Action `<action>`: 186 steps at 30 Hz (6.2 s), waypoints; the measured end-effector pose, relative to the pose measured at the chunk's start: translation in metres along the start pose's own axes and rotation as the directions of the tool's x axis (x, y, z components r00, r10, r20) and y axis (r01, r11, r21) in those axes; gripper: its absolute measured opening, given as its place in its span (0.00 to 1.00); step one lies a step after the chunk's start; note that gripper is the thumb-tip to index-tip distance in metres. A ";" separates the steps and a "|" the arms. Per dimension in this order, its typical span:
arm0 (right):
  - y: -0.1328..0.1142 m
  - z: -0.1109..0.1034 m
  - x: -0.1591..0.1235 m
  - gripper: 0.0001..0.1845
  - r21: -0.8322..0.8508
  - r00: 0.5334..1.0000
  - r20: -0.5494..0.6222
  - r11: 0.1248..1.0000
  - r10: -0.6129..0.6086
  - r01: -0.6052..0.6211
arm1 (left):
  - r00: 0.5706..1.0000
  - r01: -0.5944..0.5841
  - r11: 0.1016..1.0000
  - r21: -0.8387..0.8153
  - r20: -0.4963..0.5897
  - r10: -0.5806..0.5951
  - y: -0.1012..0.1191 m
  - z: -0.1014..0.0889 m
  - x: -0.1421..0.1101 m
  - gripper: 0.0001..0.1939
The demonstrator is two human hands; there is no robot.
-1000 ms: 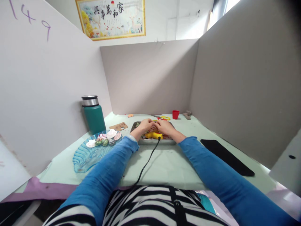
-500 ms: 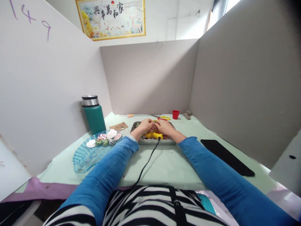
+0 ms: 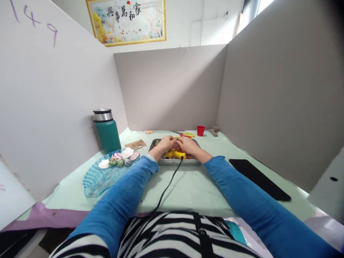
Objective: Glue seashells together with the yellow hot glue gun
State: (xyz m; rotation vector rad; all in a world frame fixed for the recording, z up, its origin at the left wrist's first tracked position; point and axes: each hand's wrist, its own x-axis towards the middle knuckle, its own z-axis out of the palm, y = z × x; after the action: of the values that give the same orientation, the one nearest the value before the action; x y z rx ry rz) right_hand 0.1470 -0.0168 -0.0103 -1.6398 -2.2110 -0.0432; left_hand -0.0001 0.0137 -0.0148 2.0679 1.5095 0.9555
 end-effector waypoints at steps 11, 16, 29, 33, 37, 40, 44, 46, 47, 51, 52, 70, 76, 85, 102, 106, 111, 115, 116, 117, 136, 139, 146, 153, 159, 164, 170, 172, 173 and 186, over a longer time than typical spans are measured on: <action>0.002 0.005 0.002 0.23 0.006 0.999 0.005 0.999 -0.038 0.038 | 1.000 0.002 0.999 -0.035 0.010 -0.002 -0.003 0.002 0.002 0.06; 0.001 0.003 0.001 0.23 0.015 0.999 0.013 0.999 -0.039 0.039 | 1.000 0.003 1.000 -0.029 0.020 -0.002 -0.003 0.001 0.003 0.06; -0.001 0.002 -0.001 0.22 -0.006 0.999 -0.041 1.000 -0.015 0.014 | 1.000 0.018 0.997 -0.070 -0.012 -0.019 0.004 -0.001 -0.003 0.05; -0.001 0.002 -0.001 0.20 0.009 0.999 -0.050 1.000 -0.016 0.016 | 0.999 0.052 0.987 -0.152 0.020 -0.050 0.007 -0.002 -0.006 0.05; -0.001 0.001 -0.001 0.20 0.004 0.999 -0.036 1.000 -0.017 0.018 | 0.996 0.081 0.981 -0.176 0.041 -0.075 0.009 -0.002 -0.008 0.05; -0.002 0.000 -0.002 0.21 -0.002 0.999 -0.031 1.000 -0.012 0.012 | 0.997 0.081 0.985 -0.152 0.032 -0.077 0.008 -0.002 -0.008 0.05; -0.003 -0.002 -0.004 0.20 -0.012 0.999 -0.034 1.000 -0.004 0.003 | 0.998 0.054 0.994 -0.090 0.016 -0.053 0.006 -0.001 -0.006 0.07; -0.004 -0.003 -0.005 0.19 -0.016 0.999 -0.036 1.000 0.000 0.000 | 0.999 0.044 0.997 -0.065 0.013 -0.044 0.004 -0.001 -0.005 0.08; -0.004 -0.003 -0.005 0.19 -0.017 0.999 -0.037 1.000 0.001 -0.002 | 0.999 0.041 0.998 -0.058 0.014 -0.040 0.004 -0.001 -0.005 0.08; -0.005 -0.004 -0.006 0.20 -0.017 0.999 -0.036 1.000 0.010 -0.011 | 1.000 0.027 0.999 -0.048 0.006 -0.027 0.001 0.000 -0.002 0.07; -0.006 -0.004 -0.007 0.20 -0.016 0.999 -0.035 1.000 0.012 -0.013 | 1.000 0.026 0.998 -0.051 0.004 -0.026 0.000 0.000 -0.002 0.07; -0.007 -0.006 -0.009 0.18 -0.033 0.999 -0.033 0.999 0.001 -0.002 | 1.000 0.025 0.998 -0.058 0.013 -0.024 0.000 0.000 -0.001 0.08; -0.009 -0.009 -0.011 0.18 -0.035 0.999 -0.033 0.999 -0.005 0.004 | 0.999 0.043 0.997 -0.072 0.009 -0.042 0.008 -0.003 -0.008 0.10; -0.009 -0.008 -0.010 0.19 -0.049 1.000 -0.029 0.999 -0.006 0.005 | 0.998 0.058 0.991 -0.118 0.014 -0.057 0.008 -0.002 -0.008 0.08; -0.008 -0.007 -0.009 0.18 -0.040 0.999 -0.040 0.999 0.000 -0.002 | 0.998 0.065 0.987 -0.144 0.025 -0.062 0.005 -0.001 -0.008 0.08; -0.008 -0.007 -0.010 0.18 -0.043 0.999 -0.032 0.999 0.002 -0.003 | 0.998 0.064 0.988 -0.138 0.019 -0.062 0.004 0.000 -0.006 0.09; -0.009 -0.008 -0.011 0.18 -0.037 0.999 -0.033 0.999 0.000 -0.001 | 0.998 0.060 0.992 -0.110 0.016 -0.058 0.002 0.000 -0.004 0.09; -0.008 -0.007 -0.010 0.19 -0.036 0.999 -0.036 0.999 -0.002 0.001 | 0.999 0.048 0.995 -0.090 0.012 -0.047 0.002 0.000 -0.003 0.09; -0.008 -0.006 -0.010 0.19 -0.037 0.999 -0.037 0.999 -0.003 0.002 | 0.999 0.048 0.995 -0.091 0.013 -0.047 0.002 0.000 -0.003 0.09; -0.008 -0.006 -0.010 0.19 -0.039 0.999 -0.038 0.999 -0.004 0.003 | 0.999 0.049 0.995 -0.092 0.014 -0.048 0.002 0.000 -0.003 0.09; -0.006 -0.005 -0.009 0.18 -0.037 0.999 -0.042 0.999 0.001 -0.002 | 1.000 0.011 0.998 -0.055 0.024 -0.010 0.000 0.001 -0.001 0.09; -0.007 -0.005 -0.009 0.18 -0.035 0.999 -0.041 0.999 -0.001 -0.001 | 0.999 0.023 0.997 -0.069 0.028 -0.021 0.002 -0.001 -0.004 0.10; -0.008 -0.006 -0.009 0.18 -0.046 1.000 -0.025 0.999 0.005 -0.006 | 0.999 0.038 0.996 -0.082 0.035 -0.035 0.007 -0.003 -0.007 0.12; -0.007 -0.007 -0.009 0.19 -0.043 1.000 -0.018 0.999 0.001 -0.002 | 0.999 0.021 0.999 -0.042 0.041 -0.020 0.004 -0.002 -0.004 0.11; -0.008 -0.007 -0.010 0.18 -0.038 1.000 -0.018 0.999 -0.008 0.007 | 0.999 0.002 1.000 -0.025 0.044 -0.001 0.004 -0.001 -0.005 0.11; -0.008 -0.007 -0.010 0.19 -0.049 0.999 -0.025 0.999 -0.020 0.018 | 0.999 0.012 0.999 -0.042 0.043 -0.011 0.004 -0.001 -0.006 0.12; -0.009 -0.008 -0.011 0.19 -0.055 1.000 -0.010 0.998 -0.018 0.017 | 0.999 -0.002 1.000 0.000 0.041 0.002 0.003 -0.002 -0.004 0.11; -0.010 -0.008 -0.011 0.19 -0.056 1.000 -0.009 0.998 -0.013 0.013 | 0.999 0.000 1.000 -0.006 0.043 0.001 0.003 -0.001 -0.004 0.11; -0.009 -0.008 -0.011 0.19 -0.055 1.000 -0.010 0.998 -0.014 0.013 | 0.999 -0.003 1.000 -0.004 0.044 0.003 0.003 -0.001 -0.004 0.11; -0.010 -0.009 -0.011 0.19 -0.062 1.000 -0.005 0.998 -0.020 0.020 | 0.999 0.009 1.000 0.013 0.040 -0.010 0.007 -0.003 -0.007 0.12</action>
State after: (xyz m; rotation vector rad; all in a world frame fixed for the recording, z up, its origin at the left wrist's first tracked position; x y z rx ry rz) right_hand 0.1430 -0.0323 -0.0038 -1.6476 -2.2431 -0.1235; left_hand 0.0011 0.0047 -0.0098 2.0742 1.5074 0.8977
